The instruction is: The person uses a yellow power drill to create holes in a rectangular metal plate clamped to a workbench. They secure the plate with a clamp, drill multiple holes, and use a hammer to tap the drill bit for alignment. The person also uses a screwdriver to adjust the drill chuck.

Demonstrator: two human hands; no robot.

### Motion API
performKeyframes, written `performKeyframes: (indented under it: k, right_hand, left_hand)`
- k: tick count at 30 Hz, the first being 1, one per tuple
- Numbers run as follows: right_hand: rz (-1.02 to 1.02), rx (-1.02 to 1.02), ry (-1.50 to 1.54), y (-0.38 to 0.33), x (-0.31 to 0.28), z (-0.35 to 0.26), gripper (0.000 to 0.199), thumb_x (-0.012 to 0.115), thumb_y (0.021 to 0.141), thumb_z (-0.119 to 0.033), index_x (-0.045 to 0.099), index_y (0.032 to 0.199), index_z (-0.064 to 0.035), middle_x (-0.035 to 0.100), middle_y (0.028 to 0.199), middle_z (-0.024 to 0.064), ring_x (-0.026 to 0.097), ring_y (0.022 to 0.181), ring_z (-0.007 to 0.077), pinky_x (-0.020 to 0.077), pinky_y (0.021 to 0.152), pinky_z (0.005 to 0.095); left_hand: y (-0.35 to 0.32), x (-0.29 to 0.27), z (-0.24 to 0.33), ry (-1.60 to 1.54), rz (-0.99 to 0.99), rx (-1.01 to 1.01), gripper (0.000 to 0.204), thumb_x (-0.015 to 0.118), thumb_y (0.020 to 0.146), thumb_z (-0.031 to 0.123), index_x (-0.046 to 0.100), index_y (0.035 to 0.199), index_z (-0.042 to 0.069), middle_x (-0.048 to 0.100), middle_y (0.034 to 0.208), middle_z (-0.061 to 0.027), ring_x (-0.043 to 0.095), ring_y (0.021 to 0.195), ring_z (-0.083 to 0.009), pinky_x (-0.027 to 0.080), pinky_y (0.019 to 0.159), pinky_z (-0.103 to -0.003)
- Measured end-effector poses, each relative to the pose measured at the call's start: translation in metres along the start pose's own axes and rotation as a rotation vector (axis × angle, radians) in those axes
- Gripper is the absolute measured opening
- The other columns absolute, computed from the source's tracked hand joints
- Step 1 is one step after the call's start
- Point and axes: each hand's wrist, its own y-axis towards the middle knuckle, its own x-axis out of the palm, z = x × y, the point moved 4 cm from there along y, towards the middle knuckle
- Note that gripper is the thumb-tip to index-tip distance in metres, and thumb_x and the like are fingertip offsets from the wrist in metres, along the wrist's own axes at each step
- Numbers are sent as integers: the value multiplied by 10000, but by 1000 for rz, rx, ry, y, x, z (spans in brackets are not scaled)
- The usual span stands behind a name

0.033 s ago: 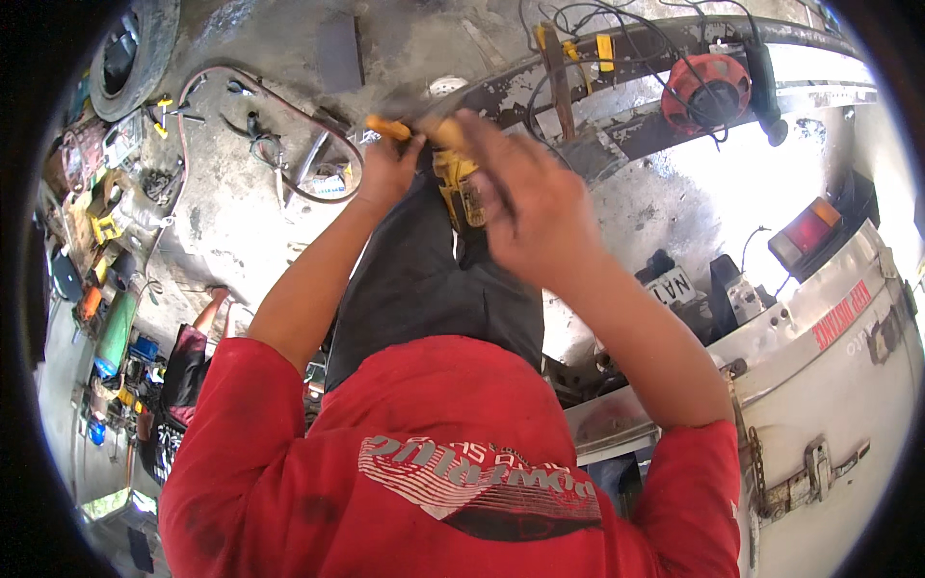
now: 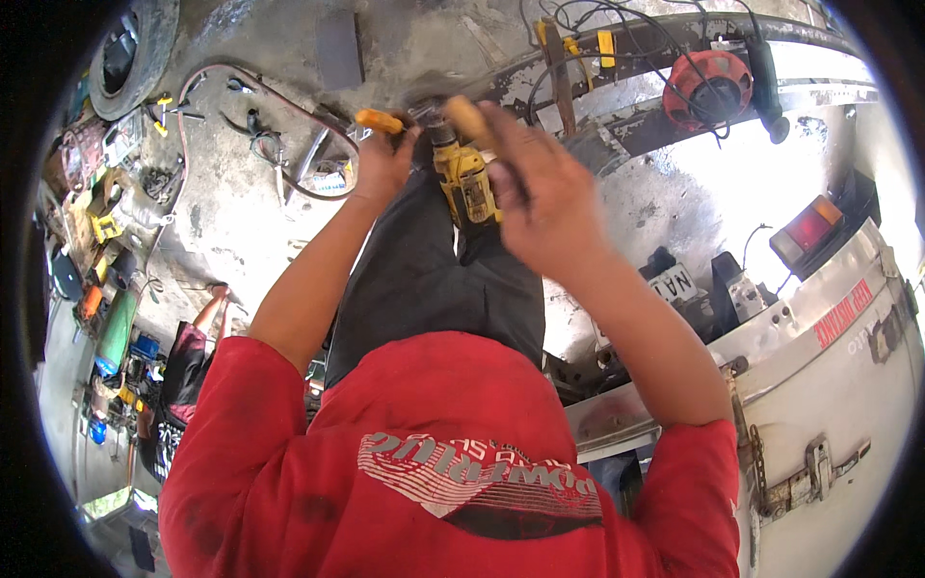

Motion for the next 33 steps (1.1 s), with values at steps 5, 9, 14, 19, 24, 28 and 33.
performKeyframes:
  k: [5, 9, 14, 19, 24, 28, 33]
  right_hand:
    - [57, 224, 79, -19, -17, 32, 477, 612, 1013, -64, 580, 1489, -56, 702, 1324, 231, 707, 1187, 418, 567, 992, 427]
    - [58, 139, 89, -20, -13, 24, 471, 616, 1008, -48, 586, 1478, -38, 693, 1341, 234, 696, 1219, 416, 560, 1009, 428]
    - [53, 152, 137, -22, -6, 19, 486, 626, 995, -35, 584, 1479, -37, 694, 1312, 244, 703, 1175, 421, 566, 984, 438]
    - [37, 118, 93, -18, -4, 18, 501, 630, 996, -51, 573, 1494, -67, 700, 1254, 220, 705, 1114, 429, 574, 946, 454]
    - [-31, 99, 86, -4, 1, 8, 506, 621, 1014, -102, 554, 1515, -133, 690, 1167, 177, 697, 1005, 435, 582, 872, 476]
    - [-139, 127, 35, 7, 10, 3, 509, 615, 1014, -98, 551, 1516, -142, 685, 1120, 161, 701, 962, 422, 585, 837, 481]
    - [-22, -25, 51, 20, -18, -25, 539, 638, 999, -119, 538, 1527, -156, 679, 1079, 163, 706, 888, 413, 597, 747, 483]
  left_hand:
    - [10, -26, 69, 6, -72, -12, 170, 705, 1024, 87, 639, 1151, -5, 745, 995, -91, 707, 950, -157, 552, 860, -326]
    - [18, -16, 44, 134, -75, -62, 182, 705, 1022, 84, 636, 1161, -11, 748, 1001, -94, 709, 950, -153, 551, 871, -319]
    - [18, -13, 41, 74, -86, -16, 211, 722, 1008, 98, 652, 1186, 8, 752, 1000, -111, 702, 925, -167, 552, 874, -331]
    - [18, -13, 45, 305, -149, -2, 275, 743, 997, 180, 678, 1173, -20, 762, 985, -189, 758, 950, -301, 568, 858, -398]
    - [15, -14, 77, 468, -164, 17, 361, 697, 1014, 303, 718, 1029, -56, 713, 860, -299, 695, 851, -505, 556, 777, -552]
    - [12, -14, 80, 434, -152, 151, 323, 704, 999, 279, 725, 1011, -43, 718, 857, -281, 699, 846, -492, 559, 778, -550]
    - [13, -16, 70, 499, -192, 107, 282, 709, 982, 247, 722, 1037, -30, 720, 856, -270, 700, 859, -492, 568, 788, -544]
